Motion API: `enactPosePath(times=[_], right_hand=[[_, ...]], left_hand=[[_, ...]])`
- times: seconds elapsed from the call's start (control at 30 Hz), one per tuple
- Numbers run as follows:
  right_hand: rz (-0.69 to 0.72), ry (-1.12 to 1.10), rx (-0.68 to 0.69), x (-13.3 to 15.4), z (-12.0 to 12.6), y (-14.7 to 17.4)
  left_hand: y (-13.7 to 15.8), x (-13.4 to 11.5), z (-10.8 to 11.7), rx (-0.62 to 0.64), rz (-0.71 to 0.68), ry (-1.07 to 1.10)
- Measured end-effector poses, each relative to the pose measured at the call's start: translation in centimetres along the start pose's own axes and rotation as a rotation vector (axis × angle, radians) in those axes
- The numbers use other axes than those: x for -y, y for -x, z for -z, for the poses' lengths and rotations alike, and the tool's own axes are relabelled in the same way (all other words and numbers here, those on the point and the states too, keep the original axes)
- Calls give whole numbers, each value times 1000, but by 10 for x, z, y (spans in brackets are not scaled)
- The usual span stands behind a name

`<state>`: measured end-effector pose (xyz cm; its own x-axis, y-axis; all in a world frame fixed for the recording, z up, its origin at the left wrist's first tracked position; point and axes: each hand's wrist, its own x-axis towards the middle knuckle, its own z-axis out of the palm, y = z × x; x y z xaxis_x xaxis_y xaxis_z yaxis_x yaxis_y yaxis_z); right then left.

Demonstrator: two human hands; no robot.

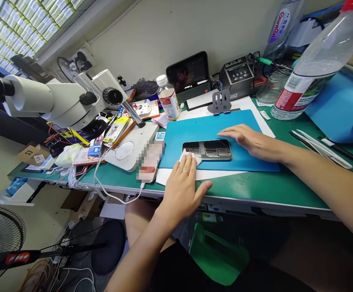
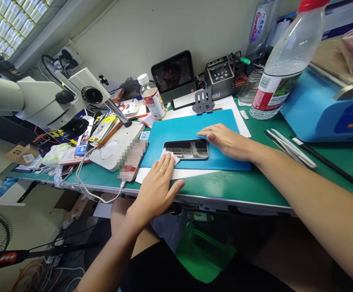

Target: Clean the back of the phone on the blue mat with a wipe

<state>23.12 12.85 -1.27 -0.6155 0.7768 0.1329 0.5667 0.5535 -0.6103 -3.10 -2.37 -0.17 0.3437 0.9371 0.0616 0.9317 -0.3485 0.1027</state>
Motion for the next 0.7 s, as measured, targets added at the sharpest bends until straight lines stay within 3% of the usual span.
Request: enactPosePath(times=[0.2, 0.37, 0.53, 0.7], right_hand=[[36, -21, -27, -2, -1, -1], [29, -74, -51, -4, -4, -1], [44, -74, -38, -3, -4, 0], [22, -102, -19, 0, 1, 2]], left_hand=[[-29, -46, -3, -39, -149, 13], [-51, -76, -8, -96, -162, -55], [-73, -75, -6, -79, -99, -67], [-95, -52, -2, -39, -8, -57]])
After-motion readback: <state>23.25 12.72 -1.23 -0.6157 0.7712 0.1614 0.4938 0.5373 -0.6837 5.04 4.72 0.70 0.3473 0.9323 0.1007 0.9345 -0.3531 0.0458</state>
